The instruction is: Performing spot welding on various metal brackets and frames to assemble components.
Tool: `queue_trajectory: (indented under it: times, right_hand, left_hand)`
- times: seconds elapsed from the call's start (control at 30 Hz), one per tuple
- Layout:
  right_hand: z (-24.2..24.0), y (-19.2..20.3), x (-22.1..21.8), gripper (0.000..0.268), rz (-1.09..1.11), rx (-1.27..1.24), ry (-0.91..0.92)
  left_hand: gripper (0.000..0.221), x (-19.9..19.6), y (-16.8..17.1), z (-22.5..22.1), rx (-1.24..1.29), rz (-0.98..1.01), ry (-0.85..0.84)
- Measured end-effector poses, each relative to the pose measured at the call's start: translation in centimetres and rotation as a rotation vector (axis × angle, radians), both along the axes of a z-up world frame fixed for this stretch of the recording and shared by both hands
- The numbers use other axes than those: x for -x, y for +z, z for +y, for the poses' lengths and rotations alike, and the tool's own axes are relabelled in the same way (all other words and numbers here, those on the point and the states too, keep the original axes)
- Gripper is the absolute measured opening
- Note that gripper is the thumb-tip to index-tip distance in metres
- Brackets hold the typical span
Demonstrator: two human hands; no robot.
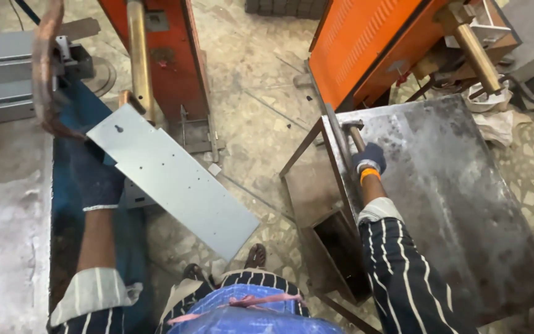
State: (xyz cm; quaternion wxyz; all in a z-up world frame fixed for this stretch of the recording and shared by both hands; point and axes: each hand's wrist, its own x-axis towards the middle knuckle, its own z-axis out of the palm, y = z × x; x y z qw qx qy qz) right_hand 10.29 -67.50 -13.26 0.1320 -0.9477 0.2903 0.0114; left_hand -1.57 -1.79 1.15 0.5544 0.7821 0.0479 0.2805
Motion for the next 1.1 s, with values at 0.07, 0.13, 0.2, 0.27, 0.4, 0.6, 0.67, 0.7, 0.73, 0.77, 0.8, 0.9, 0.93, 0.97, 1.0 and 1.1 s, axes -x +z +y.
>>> queue_trajectory:
  times: [0.07, 0.13, 0.2, 0.27, 0.4, 0.6, 0.67, 0.7, 0.73, 0.77, 0.8, 0.9, 0.93, 0.97, 1.0, 1.1]
  right_hand:
    - [1.1, -0.3, -0.1, 0.033, -0.143, -0.004, 0.075]
    - [3.6, -0.1, 0.2, 0.030, -0.295, -0.005, 0.141]
    - [7.6, 0.4, 0.9, 0.037, -0.646, -0.604, 0.255]
    - [15.1, 9.4, 3.5, 0.034, -0.578, -0.944, 0.227]
    - [25.7, 18.6, 4.7, 0.024, -0.487, -1.202, 0.373]
    - [34.8, 27.0, 8.4, 0.026, -0.540, -0.923, 0.644]
    - [36.4, 28.6, 10.7, 0.031, -0.612, -0.728, 0.752]
    - [37.2, 29.3, 12.1, 0.036, -0.673, -0.530, 0.850]
    - [38.0, 30.1, 13.3, 0.036, -0.673, -0.529, 0.847]
    - [39.0, 31.0, 14.4, 0.038, -0.658, -0.430, 0.915]
    - [39.9, 31.8, 15.5, 0.040, -0.640, -0.330, 0.981]
    - [42.3, 32.2, 18.1, 0.037, -0.518, -0.315, 0.987]
    - [42.9, 32.1, 18.6, 0.037, -0.517, -0.317, 0.987]
    - [43.6, 32.0, 19.1, 0.036, -0.529, -0.289, 0.998]
    - [44.3, 32.0, 19.5, 0.036, -0.542, -0.262, 1.008]
    - [46.4, 31.3, 20.4, 0.036, -0.532, -0.212, 0.974]
  left_hand:
    - [0.042, 0.2, 0.1, 0.2, -0.041, 0.018, -0.014]
    - [0.043, -0.3, 0.2, 0.3, -0.081, 0.027, -0.038]
    - [0.043, -1.0, 0.5, 0.3, -0.118, 0.036, -0.059]
    - [0.044, -1.0, 0.2, 0.8, -0.154, 0.048, -0.070]
    - [0.066, -1.4, 0.3, 0.5, -0.272, -0.114, -0.005]
    - [0.068, -0.7, 3.1, -0.6, -0.308, 0.025, 0.094]
    - [0.066, -0.6, 3.6, -0.5, -0.269, 0.015, 0.056]
    - [0.065, -0.4, 3.8, -0.5, -0.230, 0.012, 0.015]
    - [0.065, -0.4, 3.6, -0.4, -0.230, 0.011, 0.012]
    - [0.063, -0.6, 3.5, -0.3, -0.254, -0.040, 0.021]
    - [0.061, -0.7, 3.4, -0.2, -0.279, -0.092, 0.029]
    - [0.052, -0.2, 4.1, -0.5, -0.281, -0.004, 0.047]
    - [0.052, -0.2, 4.2, -0.5, -0.282, -0.002, 0.048]
    - [0.054, -0.1, 4.4, -0.6, -0.279, 0.060, 0.075]
    - [0.057, -0.1, 4.5, -0.6, -0.275, 0.122, 0.102]
    - [0.054, -0.2, 4.0, -0.4, -0.270, -0.017, 0.002]
